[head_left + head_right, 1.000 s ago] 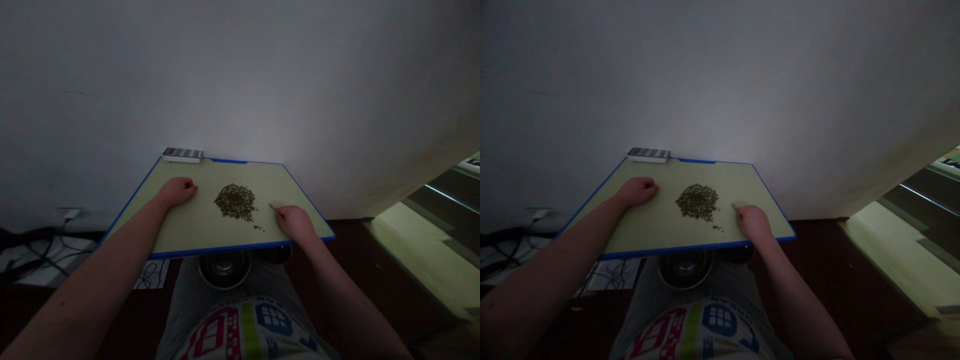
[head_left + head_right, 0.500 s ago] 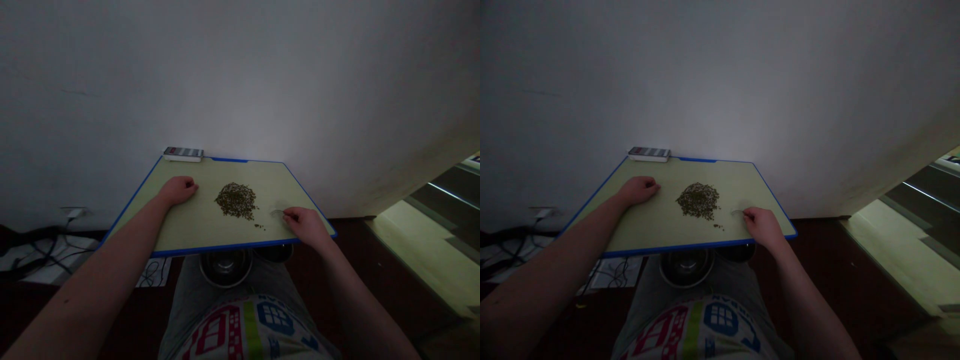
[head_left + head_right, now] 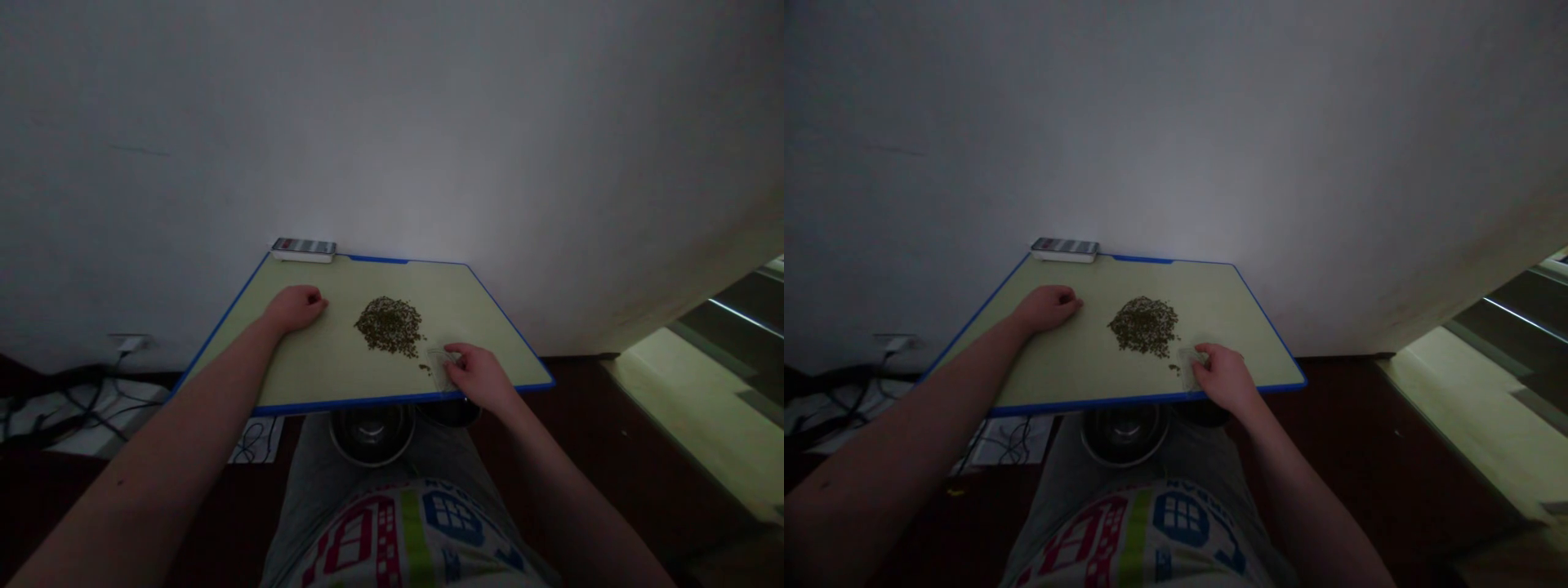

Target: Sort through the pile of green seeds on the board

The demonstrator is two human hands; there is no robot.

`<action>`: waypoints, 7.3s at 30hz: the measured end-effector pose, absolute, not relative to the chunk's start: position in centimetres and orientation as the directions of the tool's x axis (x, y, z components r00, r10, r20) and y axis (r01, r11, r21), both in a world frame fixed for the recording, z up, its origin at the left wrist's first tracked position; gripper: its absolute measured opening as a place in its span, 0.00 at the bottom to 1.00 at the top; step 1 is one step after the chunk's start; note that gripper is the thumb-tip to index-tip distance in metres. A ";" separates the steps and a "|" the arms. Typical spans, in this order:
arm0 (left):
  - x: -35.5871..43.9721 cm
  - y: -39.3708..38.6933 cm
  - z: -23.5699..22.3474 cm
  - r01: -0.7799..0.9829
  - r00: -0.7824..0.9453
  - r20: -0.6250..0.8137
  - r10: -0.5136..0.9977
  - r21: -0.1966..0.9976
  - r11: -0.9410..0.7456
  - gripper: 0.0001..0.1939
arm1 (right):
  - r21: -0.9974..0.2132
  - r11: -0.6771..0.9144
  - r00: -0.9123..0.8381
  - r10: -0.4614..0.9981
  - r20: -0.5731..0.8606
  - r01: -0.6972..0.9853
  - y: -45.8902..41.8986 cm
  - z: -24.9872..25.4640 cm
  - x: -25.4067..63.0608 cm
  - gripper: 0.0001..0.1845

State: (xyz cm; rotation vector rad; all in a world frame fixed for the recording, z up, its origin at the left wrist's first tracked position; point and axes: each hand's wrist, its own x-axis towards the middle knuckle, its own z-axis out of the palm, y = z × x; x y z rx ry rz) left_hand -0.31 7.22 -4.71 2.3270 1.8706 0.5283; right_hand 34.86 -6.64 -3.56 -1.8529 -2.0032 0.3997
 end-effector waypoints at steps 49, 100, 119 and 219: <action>-0.7 7.8 -5.3 0.925 0.196 0.220 0.956 0.282 -0.255 0.20 | -0.410 0.134 -0.119 0.991 0.062 0.902 -7.6 -3.2 31.0 0.18; -0.5 7.6 -5.3 0.924 0.191 0.227 0.955 0.288 -0.253 0.19 | -0.340 0.519 -0.558 0.830 -0.020 0.784 -1.8 -0.6 30.3 0.21; -0.5 7.7 -5.3 0.926 0.201 0.233 0.951 0.271 -0.262 0.18 | -0.436 0.549 -0.649 0.752 -0.114 0.713 -3.0 -0.5 29.3 0.21; -0.5 7.6 -5.1 0.933 0.190 0.215 0.958 0.265 -0.244 0.19 | -0.291 0.435 -0.334 0.880 0.339 0.852 -6.1 -4.6 35.6 0.15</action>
